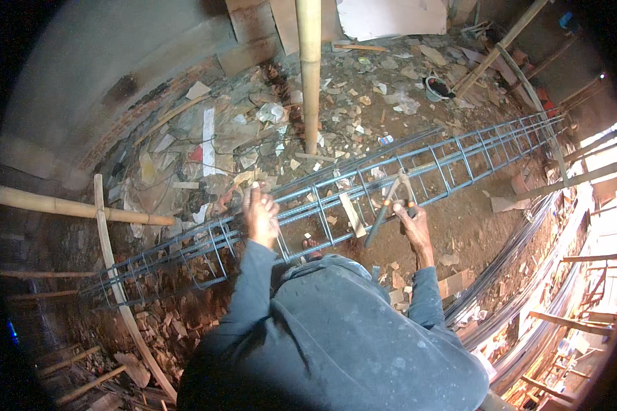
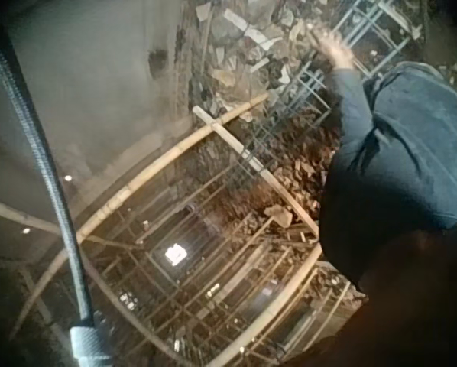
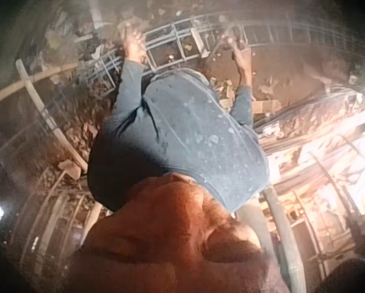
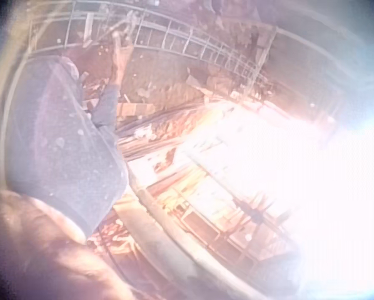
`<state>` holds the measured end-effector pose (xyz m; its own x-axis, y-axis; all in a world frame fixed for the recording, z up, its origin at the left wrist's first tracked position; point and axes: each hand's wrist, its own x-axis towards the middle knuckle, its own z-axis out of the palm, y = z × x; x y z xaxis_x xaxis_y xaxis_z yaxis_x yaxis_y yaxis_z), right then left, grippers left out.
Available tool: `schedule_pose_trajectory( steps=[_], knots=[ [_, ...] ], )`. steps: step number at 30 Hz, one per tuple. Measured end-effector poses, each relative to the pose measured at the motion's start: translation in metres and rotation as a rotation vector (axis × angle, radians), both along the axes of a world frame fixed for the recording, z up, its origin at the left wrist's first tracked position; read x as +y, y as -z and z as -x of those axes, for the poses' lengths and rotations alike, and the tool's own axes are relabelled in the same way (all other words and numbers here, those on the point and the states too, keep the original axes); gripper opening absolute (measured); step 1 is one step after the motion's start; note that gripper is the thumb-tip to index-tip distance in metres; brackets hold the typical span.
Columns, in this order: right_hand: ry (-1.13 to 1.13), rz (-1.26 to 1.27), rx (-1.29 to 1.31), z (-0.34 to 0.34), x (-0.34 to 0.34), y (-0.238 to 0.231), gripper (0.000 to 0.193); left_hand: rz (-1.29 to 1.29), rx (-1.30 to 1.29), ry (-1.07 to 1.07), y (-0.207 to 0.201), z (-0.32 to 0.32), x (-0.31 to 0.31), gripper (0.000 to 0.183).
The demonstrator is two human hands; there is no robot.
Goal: The person assembles a rebar cage by tying intersecting steel bars with wire using pliers. They repeatedly wrap wire around intersections and twist it to secure the grid structure.
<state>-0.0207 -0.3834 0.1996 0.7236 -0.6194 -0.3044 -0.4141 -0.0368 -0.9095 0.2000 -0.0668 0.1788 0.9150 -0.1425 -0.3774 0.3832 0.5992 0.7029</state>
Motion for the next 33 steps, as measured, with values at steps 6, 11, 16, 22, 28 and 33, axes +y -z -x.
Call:
schedule_pose_trajectory(
  steps=[6,11,16,22,28,33],
  knots=[
    [-0.14,0.381,0.237,-0.018,-0.046,0.02,0.061,-0.253,0.123,0.063,0.036,0.005,0.08,0.022],
    [-0.276,0.413,0.44,-0.043,-0.067,0.039,0.069,-0.337,0.347,0.061,0.084,0.035,0.126,0.022],
    [-0.309,0.615,0.365,-0.058,-0.061,0.06,0.076,-0.265,0.466,-0.05,0.112,0.064,0.115,0.021],
    [-0.254,0.837,0.267,-0.055,-0.05,0.099,0.075,-0.26,0.442,-0.092,0.115,0.077,0.095,0.013],
    [-0.025,1.104,0.326,-0.061,-0.027,0.108,0.063,-0.463,0.359,-0.158,0.107,0.073,0.091,0.008],
    [-0.186,0.785,-0.127,-0.095,0.007,0.095,0.034,-0.666,0.237,-0.118,0.102,0.067,0.095,0.015]
  ],
)
